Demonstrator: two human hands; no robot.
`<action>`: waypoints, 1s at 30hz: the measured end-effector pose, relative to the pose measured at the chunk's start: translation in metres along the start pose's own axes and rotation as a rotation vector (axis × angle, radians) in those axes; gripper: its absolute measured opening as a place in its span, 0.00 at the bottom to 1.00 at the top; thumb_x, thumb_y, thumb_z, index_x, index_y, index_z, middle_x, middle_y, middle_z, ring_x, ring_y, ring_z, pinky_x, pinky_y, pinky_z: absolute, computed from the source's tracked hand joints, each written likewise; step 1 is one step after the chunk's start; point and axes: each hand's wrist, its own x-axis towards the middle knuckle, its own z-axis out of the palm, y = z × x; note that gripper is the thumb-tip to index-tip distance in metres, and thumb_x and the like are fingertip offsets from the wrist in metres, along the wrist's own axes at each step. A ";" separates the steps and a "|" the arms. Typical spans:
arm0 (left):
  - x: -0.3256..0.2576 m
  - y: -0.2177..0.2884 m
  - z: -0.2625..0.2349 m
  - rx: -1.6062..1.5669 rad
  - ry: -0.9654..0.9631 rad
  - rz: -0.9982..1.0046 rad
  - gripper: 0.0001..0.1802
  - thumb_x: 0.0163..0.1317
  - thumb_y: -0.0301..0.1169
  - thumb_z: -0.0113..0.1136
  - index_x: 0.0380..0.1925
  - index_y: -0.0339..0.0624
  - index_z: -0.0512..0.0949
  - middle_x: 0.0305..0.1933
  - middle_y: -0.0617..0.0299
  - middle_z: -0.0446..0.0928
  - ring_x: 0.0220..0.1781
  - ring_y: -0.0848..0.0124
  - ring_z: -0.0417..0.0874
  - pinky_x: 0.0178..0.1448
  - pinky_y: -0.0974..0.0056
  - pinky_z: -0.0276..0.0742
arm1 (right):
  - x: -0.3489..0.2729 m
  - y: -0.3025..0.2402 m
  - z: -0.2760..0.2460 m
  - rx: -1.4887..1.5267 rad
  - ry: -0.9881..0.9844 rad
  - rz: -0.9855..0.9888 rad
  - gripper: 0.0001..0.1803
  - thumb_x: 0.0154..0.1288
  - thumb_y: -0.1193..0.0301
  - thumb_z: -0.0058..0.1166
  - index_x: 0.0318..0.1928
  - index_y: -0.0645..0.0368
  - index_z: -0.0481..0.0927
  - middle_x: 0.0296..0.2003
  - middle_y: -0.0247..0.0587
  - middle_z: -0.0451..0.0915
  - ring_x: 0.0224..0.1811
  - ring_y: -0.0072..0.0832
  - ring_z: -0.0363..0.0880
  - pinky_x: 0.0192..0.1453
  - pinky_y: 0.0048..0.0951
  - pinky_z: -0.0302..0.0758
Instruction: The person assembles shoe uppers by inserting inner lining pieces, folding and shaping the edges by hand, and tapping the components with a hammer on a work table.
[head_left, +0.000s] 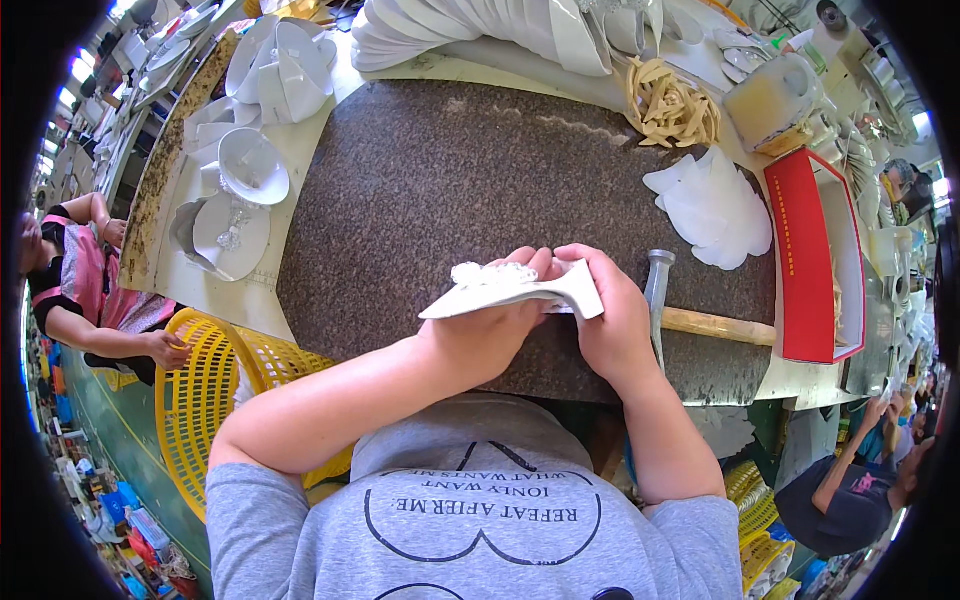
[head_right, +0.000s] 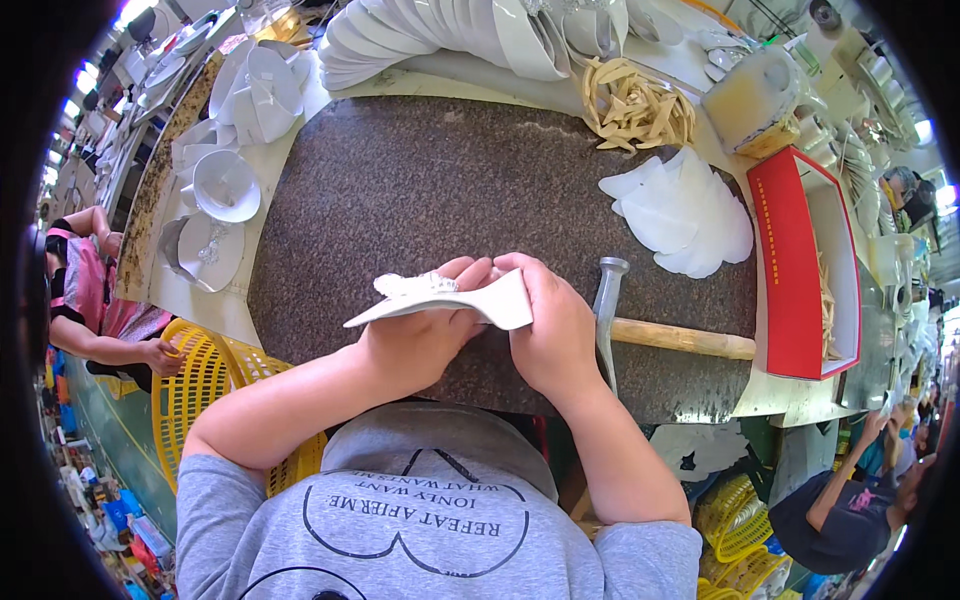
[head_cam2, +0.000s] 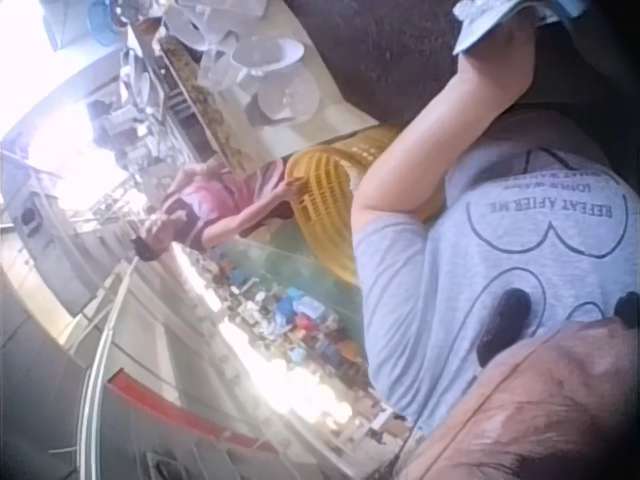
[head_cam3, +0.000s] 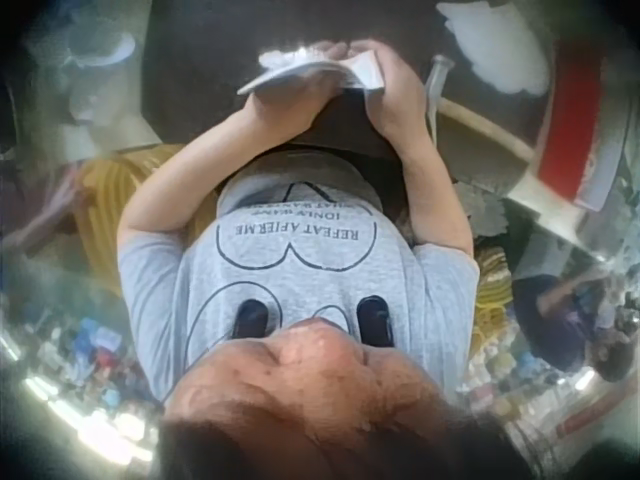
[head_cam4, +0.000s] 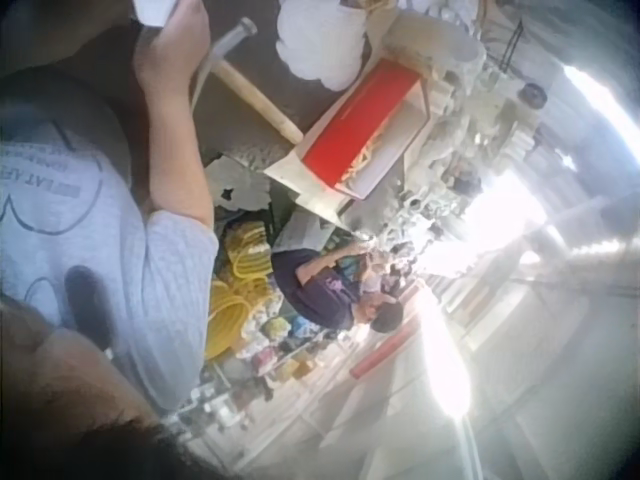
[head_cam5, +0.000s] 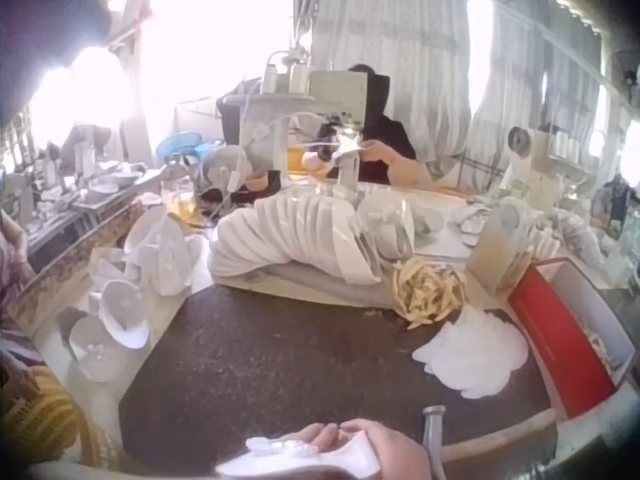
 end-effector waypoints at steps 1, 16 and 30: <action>-0.001 -0.003 -0.001 -0.003 0.000 -0.007 0.19 0.60 0.29 0.61 0.51 0.37 0.76 0.56 0.51 0.76 0.56 0.52 0.78 0.55 0.53 0.75 | -0.001 0.002 0.001 0.008 0.011 -0.009 0.16 0.63 0.76 0.49 0.52 0.58 0.76 0.44 0.48 0.83 0.49 0.47 0.81 0.51 0.41 0.76; -0.007 0.015 0.000 0.159 0.085 0.043 0.12 0.58 0.30 0.57 0.41 0.38 0.78 0.41 0.58 0.77 0.47 0.60 0.79 0.43 0.54 0.75 | -0.001 0.006 0.002 -0.021 0.041 -0.075 0.16 0.61 0.77 0.50 0.51 0.58 0.76 0.43 0.49 0.83 0.48 0.47 0.81 0.50 0.41 0.76; -0.010 0.006 -0.007 0.220 0.041 0.314 0.17 0.48 0.29 0.61 0.41 0.41 0.80 0.43 0.60 0.76 0.46 0.63 0.77 0.44 0.58 0.75 | 0.000 0.007 -0.001 0.019 0.045 -0.059 0.17 0.59 0.78 0.50 0.50 0.59 0.77 0.43 0.49 0.83 0.48 0.48 0.81 0.50 0.42 0.76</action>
